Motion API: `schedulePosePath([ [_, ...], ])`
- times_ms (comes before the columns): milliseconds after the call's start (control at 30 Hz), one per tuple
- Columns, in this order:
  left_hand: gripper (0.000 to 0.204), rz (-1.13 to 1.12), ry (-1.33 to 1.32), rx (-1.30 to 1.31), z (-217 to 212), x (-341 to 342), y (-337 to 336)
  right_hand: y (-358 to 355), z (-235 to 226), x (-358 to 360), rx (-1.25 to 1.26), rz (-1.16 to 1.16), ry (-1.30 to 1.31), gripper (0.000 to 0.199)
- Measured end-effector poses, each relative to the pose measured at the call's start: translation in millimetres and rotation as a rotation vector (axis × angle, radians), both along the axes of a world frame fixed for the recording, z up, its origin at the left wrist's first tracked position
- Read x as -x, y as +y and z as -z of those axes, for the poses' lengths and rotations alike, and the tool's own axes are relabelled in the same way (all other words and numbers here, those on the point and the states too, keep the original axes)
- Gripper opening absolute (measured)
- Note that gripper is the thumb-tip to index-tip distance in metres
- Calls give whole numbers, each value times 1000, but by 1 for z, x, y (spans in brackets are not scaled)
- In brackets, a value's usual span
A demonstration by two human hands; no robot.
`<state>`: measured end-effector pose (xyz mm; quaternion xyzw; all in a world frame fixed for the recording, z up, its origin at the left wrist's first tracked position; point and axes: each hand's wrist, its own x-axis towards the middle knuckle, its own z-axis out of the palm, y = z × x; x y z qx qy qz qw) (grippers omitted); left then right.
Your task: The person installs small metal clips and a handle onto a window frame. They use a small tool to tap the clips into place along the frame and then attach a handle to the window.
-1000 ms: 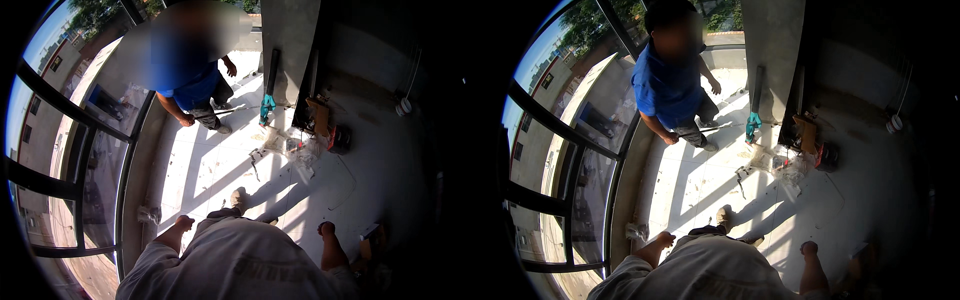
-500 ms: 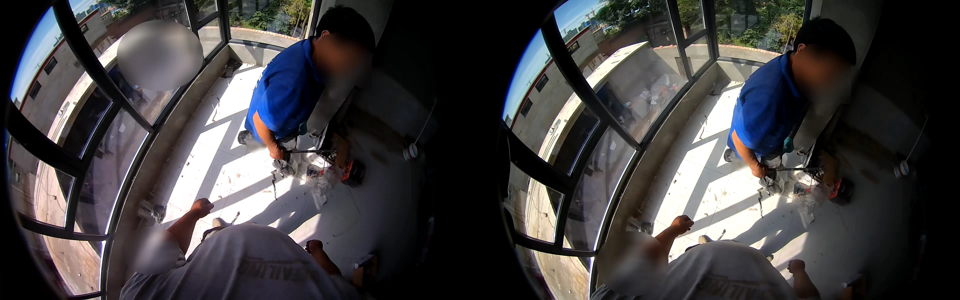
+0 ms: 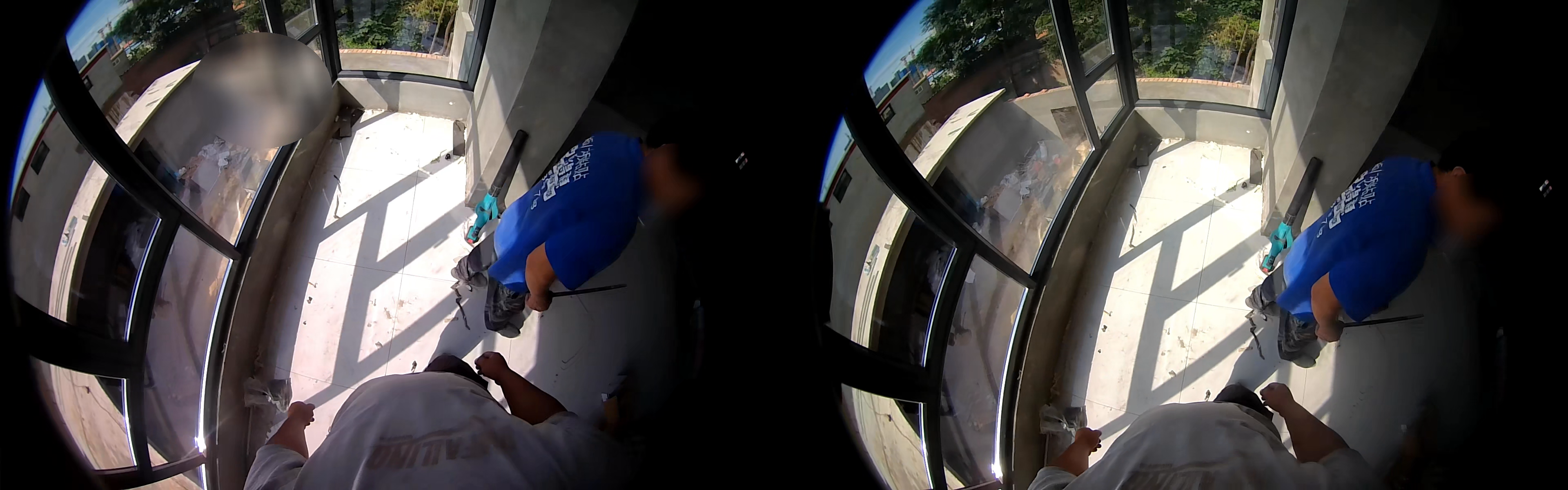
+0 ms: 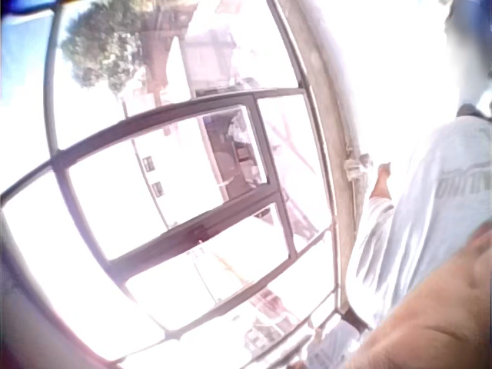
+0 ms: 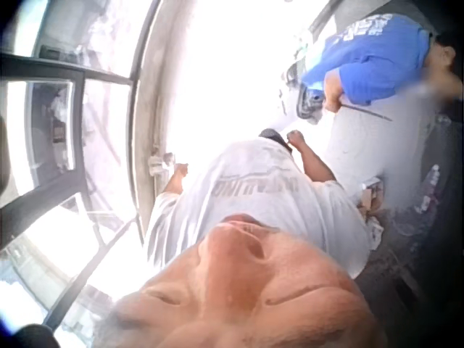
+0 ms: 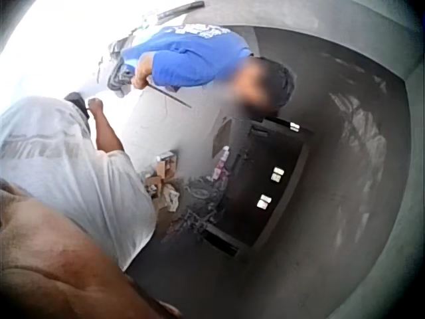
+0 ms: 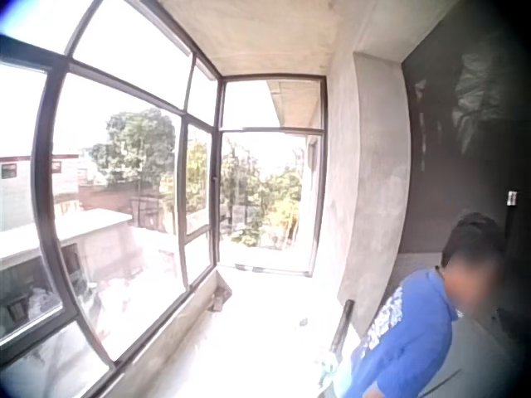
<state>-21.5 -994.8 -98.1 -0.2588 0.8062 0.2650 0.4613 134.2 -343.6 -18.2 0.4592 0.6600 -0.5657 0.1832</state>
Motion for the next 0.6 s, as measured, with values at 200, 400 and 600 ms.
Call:
schedulePosePath([
  [200, 33, 201, 155, -34, -130, 89, 140, 32, 47, 95, -257, -322, -14, 30],
  [400, 40, 283, 417, 13, -42, 149, 128, 89, 98, 197, -762, -1349, 107, 16],
  [600, 24, -138, 234, 40, -147, 235, 186, 173, 112, 343, -559, -1194, -6, 18],
])
